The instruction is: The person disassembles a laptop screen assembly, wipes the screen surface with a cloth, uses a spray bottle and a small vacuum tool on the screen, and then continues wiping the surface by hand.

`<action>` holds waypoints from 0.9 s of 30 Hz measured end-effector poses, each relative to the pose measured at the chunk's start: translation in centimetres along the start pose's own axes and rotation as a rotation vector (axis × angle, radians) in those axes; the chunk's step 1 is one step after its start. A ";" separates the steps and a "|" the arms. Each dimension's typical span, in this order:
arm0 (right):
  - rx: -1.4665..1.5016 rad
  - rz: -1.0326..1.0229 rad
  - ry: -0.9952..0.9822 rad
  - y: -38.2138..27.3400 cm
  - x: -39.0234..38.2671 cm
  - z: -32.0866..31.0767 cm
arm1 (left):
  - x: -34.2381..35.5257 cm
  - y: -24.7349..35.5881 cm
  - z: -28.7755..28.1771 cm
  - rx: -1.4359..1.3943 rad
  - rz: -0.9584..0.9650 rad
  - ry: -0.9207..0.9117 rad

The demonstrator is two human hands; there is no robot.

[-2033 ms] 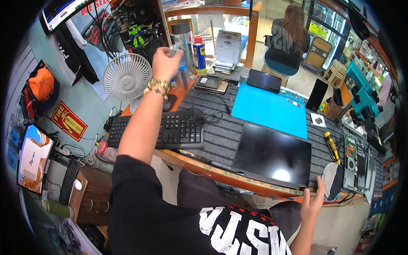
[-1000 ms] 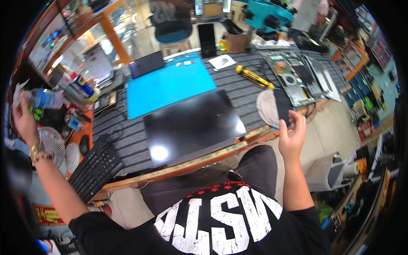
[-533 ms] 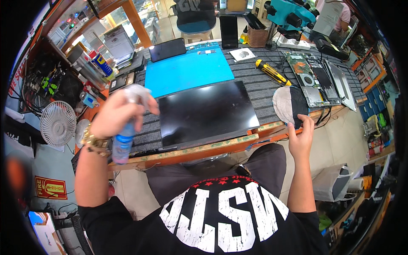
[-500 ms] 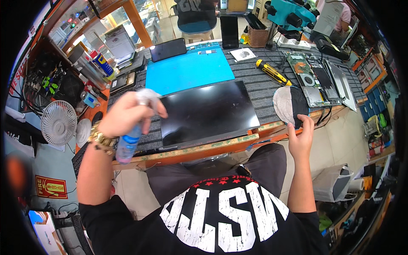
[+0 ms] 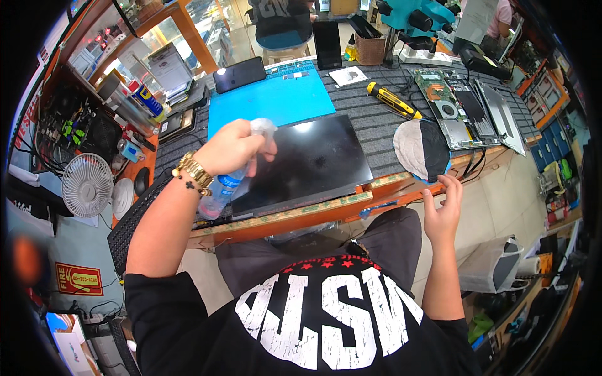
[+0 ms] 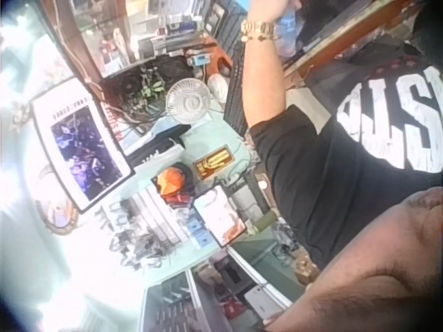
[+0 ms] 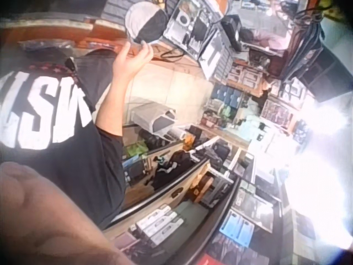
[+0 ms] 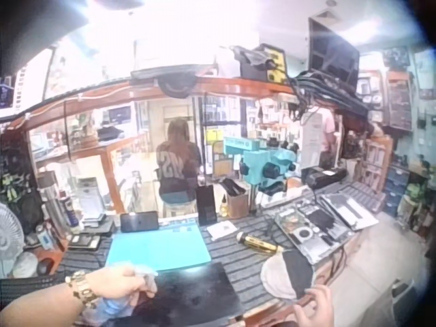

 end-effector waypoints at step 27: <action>0.039 0.078 0.044 1.1 -2.0 -0.3 | -11.8 -2.2 -6.9 0.223 -0.127 0.142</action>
Point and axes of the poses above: each hand's wrist, its own x-axis towards the middle knuckle, its own z-axis out of the palm, y = z × x, the point moved 6 cm from there along x, towards the middle knuckle, and after that the axes turned 10 degrees about y, right-handed, at the moved point
